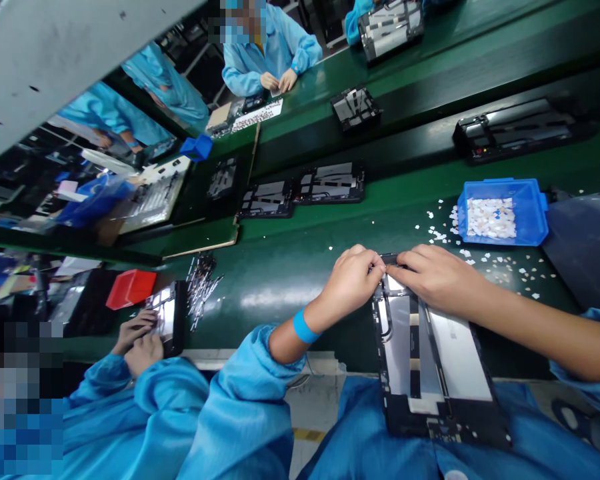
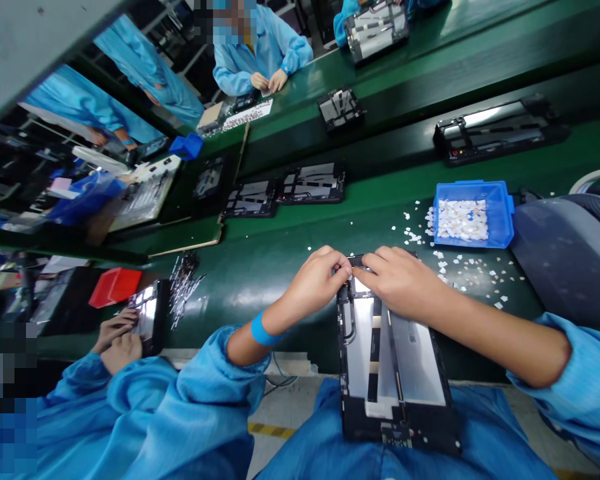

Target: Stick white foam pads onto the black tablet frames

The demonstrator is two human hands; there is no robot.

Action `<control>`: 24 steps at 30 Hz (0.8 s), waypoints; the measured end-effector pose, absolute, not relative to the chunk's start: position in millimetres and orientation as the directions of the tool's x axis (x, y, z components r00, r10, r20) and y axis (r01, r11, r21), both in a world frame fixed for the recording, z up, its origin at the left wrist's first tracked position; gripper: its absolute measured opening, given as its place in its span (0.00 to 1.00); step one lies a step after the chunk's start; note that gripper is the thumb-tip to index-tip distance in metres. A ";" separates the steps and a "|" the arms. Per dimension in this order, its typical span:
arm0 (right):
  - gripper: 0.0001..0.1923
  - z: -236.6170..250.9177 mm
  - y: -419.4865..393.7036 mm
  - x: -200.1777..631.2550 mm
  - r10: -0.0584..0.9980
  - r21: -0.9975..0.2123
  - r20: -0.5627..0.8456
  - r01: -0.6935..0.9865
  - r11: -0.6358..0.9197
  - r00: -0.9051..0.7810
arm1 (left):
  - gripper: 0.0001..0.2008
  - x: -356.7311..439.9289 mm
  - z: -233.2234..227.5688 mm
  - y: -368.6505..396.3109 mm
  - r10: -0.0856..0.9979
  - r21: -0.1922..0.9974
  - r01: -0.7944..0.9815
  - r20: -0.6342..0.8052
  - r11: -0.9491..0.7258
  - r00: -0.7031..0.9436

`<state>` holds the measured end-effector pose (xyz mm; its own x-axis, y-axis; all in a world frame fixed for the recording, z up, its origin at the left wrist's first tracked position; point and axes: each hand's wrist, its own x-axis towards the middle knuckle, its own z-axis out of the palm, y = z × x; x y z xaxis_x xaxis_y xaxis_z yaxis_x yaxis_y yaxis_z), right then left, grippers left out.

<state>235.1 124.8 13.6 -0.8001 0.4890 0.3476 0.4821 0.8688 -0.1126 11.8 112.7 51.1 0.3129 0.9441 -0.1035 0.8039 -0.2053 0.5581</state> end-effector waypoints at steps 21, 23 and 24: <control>0.15 13.2 122.9 242.0 0.458 -0.124 0.359 0.445 0.887 -0.813 | 0.08 19.4 22.0 97.0 0.992 0.646 0.755 0.037 -0.114 0.118; 0.15 12.5 122.0 244.4 0.458 -0.130 0.362 0.443 0.887 -0.812 | 0.09 18.4 16.6 99.1 0.996 0.714 0.696 0.032 -0.078 0.079; 0.15 12.1 121.6 245.3 0.461 -0.134 0.363 0.445 0.886 -0.810 | 0.09 17.6 15.0 99.5 0.997 0.738 0.672 0.033 -0.071 0.069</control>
<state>245.3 121.6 12.1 -0.8097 0.4615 0.3626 0.4448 0.8856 -0.1338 17.6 99.5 15.0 0.0685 0.9971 0.0331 0.6716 -0.0706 0.7375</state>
